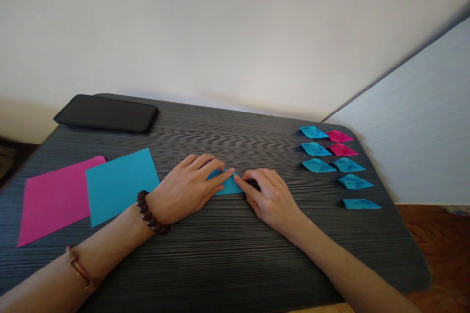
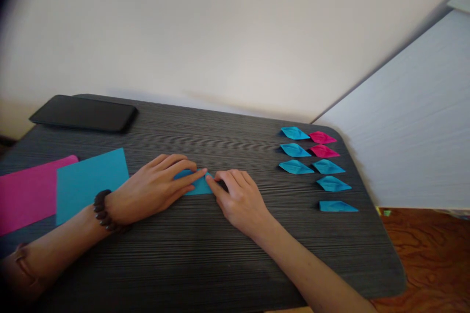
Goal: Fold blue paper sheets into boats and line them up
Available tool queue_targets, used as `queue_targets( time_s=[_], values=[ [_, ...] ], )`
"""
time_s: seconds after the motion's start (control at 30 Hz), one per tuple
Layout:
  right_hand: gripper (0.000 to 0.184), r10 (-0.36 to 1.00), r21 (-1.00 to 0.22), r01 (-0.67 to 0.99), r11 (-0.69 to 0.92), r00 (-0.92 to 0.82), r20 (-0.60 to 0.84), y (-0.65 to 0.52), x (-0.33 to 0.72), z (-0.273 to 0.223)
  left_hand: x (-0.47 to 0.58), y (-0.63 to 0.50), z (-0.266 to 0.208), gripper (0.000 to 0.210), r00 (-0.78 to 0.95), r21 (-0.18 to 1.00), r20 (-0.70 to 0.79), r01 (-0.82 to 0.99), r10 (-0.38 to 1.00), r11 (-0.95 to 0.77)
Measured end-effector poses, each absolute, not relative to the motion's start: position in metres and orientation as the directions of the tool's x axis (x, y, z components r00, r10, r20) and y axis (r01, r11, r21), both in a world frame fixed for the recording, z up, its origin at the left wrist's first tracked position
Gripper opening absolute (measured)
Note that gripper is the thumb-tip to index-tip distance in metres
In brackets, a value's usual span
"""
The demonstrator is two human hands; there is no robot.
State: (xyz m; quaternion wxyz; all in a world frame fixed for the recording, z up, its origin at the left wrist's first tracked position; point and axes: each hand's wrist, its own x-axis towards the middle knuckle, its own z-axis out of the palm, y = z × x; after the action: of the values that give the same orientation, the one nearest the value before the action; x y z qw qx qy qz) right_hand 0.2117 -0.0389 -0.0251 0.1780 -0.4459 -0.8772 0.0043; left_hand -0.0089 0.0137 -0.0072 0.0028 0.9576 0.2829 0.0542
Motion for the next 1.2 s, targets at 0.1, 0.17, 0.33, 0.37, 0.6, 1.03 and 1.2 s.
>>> queue_targets(
  time_s=[0.1, 0.17, 0.33, 0.37, 0.6, 1.03, 1.2],
  values=[
    [0.033, 0.784, -0.169, 0.779, 0.604, -0.542, 0.303, -0.0387, 0.2118, -0.0245, -0.0076, 0.0125, -0.0060, 0.037, 0.838, 0.010, 0.084, 0.541, 0.539, -0.841],
    [0.034, 0.781, -0.172, 0.774, 0.609, -0.547, 0.301, -0.0385, 0.2122, -0.0243, -0.0070, 0.0115, -0.0051, 0.037, 0.838, 0.000, 0.079, 0.542, 0.540, -0.840],
    [0.038, 0.788, -0.199, 0.771, 0.605, -0.545, 0.285, -0.0385, 0.2141, -0.0257, -0.0075, 0.0110, -0.0049, 0.037, 0.832, 0.012, 0.087, 0.549, 0.548, -0.836],
    [0.039, 0.791, -0.204, 0.771, 0.603, -0.542, 0.285, -0.0385, 0.2144, -0.0260, -0.0079, 0.0111, -0.0052, 0.037, 0.832, 0.014, 0.093, 0.548, 0.547, -0.837],
    [0.039, 0.800, -0.222, 0.774, 0.592, -0.532, 0.279, -0.0386, 0.2134, -0.0256, -0.0090, 0.0112, -0.0054, 0.035, 0.839, 0.011, 0.101, 0.536, 0.534, -0.844],
    [0.036, 0.852, -0.295, 0.810, 0.507, -0.419, 0.315, -0.0393, 0.2149, -0.0294, -0.0065, 0.0114, -0.0056, 0.036, 0.831, 0.007, 0.118, 0.546, 0.543, -0.837],
    [0.034, 0.846, -0.278, 0.810, 0.516, -0.431, 0.312, -0.0401, 0.2146, -0.0284, -0.0066, 0.0115, -0.0058, 0.029, 0.833, 0.019, 0.135, 0.540, 0.537, -0.842]
  ],
)
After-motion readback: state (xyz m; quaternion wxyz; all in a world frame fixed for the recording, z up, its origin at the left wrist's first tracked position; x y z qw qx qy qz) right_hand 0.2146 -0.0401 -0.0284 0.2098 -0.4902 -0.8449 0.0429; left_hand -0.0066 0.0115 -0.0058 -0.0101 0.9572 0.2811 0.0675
